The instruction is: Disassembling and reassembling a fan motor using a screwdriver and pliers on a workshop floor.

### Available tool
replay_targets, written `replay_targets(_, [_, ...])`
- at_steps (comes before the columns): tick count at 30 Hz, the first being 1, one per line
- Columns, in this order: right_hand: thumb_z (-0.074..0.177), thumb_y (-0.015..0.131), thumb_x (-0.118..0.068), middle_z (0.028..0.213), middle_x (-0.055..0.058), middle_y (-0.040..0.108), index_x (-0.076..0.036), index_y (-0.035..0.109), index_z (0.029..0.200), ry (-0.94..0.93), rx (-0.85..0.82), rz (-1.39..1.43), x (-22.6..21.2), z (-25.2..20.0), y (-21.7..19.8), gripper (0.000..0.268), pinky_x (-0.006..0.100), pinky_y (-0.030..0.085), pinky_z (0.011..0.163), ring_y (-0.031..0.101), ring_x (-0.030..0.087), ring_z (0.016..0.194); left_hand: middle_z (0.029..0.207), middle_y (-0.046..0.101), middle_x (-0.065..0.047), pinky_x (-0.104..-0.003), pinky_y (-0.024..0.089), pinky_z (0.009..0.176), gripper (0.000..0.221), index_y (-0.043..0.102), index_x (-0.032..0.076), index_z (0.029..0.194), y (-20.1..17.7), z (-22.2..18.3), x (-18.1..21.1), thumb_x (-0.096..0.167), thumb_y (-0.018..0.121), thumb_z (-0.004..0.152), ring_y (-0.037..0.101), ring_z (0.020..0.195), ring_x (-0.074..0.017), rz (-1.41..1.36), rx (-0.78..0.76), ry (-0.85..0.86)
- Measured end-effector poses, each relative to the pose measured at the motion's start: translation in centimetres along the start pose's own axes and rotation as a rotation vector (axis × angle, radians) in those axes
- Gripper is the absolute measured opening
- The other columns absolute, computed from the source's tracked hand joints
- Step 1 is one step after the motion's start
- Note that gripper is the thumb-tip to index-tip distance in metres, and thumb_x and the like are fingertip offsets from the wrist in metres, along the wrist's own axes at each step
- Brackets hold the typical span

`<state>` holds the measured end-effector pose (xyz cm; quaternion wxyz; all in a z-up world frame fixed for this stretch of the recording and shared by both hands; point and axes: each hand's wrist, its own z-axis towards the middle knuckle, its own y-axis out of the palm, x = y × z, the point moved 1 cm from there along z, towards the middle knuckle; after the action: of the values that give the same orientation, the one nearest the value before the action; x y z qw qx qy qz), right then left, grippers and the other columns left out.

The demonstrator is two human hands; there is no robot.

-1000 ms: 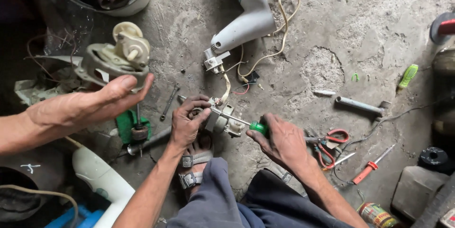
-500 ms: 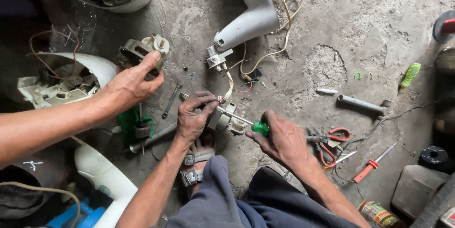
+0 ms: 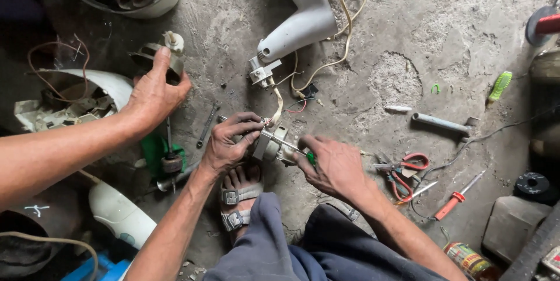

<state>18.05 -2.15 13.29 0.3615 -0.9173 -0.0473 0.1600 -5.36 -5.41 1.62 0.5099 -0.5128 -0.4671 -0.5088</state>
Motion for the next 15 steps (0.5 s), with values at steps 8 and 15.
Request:
replay_targets(8, [0.099, 0.048, -0.043, 0.081, -0.001, 0.061, -0.025, 0.064, 0.086, -0.020, 0.384, -0.214, -0.8, 0.5, 1.9, 0.027, 0.045, 0.041, 0.079, 0.069, 0.020, 0.079, 0.107, 0.075, -0.009, -0.039, 0.060, 0.086, 0.016, 0.081, 0.013, 0.106, -0.1, 0.1, 0.2, 0.008, 0.074, 0.092, 0.075, 0.097, -0.0274, 0.080, -0.031, 0.059])
replay_targets(15, [0.090, 0.057, -0.040, 0.083, 0.002, 0.060, -0.020, 0.059, 0.090, -0.043, 0.311, -0.229, 0.0, 1.7, 3.3, 0.019, 0.060, 0.033, 0.099, 0.067, 0.022, 0.083, 0.105, 0.076, -0.011, -0.041, 0.059, 0.087, 0.014, 0.080, 0.011, 0.105, -0.2, 0.0, 0.5, 0.008, 0.073, 0.094, 0.074, 0.098, -0.0310, 0.137, -0.032, 0.102])
